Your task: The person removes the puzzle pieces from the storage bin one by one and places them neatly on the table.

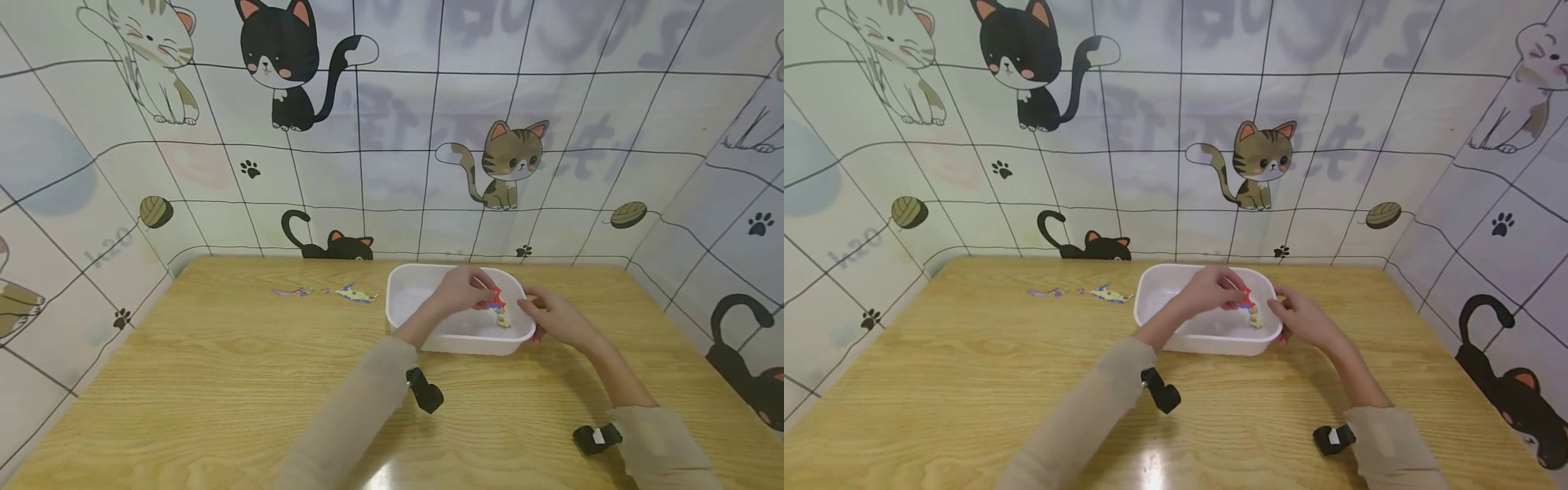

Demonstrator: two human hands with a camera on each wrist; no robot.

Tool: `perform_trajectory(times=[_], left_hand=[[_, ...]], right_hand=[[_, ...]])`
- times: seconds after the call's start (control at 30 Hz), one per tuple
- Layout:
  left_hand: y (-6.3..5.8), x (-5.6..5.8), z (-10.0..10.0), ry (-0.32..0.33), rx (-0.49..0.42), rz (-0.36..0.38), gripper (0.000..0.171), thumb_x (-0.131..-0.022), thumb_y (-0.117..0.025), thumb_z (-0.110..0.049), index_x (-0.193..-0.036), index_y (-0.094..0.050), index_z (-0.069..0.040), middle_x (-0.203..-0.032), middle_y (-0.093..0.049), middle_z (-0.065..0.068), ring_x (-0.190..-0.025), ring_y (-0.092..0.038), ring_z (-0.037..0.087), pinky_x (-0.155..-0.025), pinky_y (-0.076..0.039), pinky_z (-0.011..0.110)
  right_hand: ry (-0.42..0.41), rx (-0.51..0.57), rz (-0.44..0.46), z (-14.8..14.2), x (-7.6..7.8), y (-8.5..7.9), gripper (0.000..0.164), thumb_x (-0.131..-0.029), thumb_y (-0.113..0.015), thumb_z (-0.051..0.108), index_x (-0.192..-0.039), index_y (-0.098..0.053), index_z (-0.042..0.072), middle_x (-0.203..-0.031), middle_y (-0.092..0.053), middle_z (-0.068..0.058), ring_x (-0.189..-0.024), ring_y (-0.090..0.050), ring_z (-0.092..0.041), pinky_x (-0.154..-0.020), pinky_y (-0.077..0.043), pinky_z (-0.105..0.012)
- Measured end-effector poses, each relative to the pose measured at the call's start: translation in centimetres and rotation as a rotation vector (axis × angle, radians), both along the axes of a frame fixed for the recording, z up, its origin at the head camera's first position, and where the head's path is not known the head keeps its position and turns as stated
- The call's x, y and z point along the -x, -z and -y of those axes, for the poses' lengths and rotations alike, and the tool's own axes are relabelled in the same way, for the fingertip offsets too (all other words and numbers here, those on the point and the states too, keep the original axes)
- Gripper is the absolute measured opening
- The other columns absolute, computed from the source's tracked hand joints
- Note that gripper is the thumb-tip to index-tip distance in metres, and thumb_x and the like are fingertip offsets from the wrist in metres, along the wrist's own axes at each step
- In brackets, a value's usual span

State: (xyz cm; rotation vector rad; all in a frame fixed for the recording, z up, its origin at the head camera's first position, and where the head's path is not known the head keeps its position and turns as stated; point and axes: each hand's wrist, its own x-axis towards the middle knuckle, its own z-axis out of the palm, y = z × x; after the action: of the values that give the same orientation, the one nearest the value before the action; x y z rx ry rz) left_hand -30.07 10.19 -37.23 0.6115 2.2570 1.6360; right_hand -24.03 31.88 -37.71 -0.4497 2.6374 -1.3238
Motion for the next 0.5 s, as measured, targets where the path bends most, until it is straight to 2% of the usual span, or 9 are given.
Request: perform_trajectory(times=[0.23,0.37,0.5], left_hand=[[-0.8,-0.4,1.3,-0.031,-0.071,0.021,0.005,-0.094,-0.071,-0.006,-0.096,-0.070,-0.001,-0.080,-0.071,0.004,-0.069,-0.070,0.017,-0.081,-0.060,0.044],[-1.2,-0.7,2.2,-0.042,-0.090,-0.001,0.006,-0.095,-0.071,-0.006,-0.098,-0.070,-0.001,-0.082,-0.071,0.003,-0.069,-0.070,0.015,-0.077,-0.061,0.040],[-1.3,-0.8,3.2,-0.048,-0.117,-0.014,0.007,-0.096,-0.069,-0.005,-0.099,-0.070,0.000,-0.084,-0.070,0.005,-0.068,-0.069,0.013,-0.078,-0.061,0.040]], right_hand=[[0.015,-0.018,0.001,-0.2,0.1,0.2,0.052,-0.109,-0.046,0.014,-0.148,-0.028,-0.016,-0.092,-0.063,-0.024,-0.057,-0.063,-0.022,-0.054,-0.057,-0.038],[0.023,-0.026,0.003,0.0,0.1,0.1,0.053,-0.109,-0.046,0.016,-0.148,-0.028,-0.015,-0.091,-0.064,-0.022,-0.057,-0.063,-0.022,-0.055,-0.057,-0.038],[0.021,-0.041,-0.005,0.1,0.1,0.0,0.054,-0.109,-0.046,0.017,-0.148,-0.027,-0.015,-0.093,-0.064,-0.022,-0.058,-0.063,-0.022,-0.055,-0.057,-0.039]])
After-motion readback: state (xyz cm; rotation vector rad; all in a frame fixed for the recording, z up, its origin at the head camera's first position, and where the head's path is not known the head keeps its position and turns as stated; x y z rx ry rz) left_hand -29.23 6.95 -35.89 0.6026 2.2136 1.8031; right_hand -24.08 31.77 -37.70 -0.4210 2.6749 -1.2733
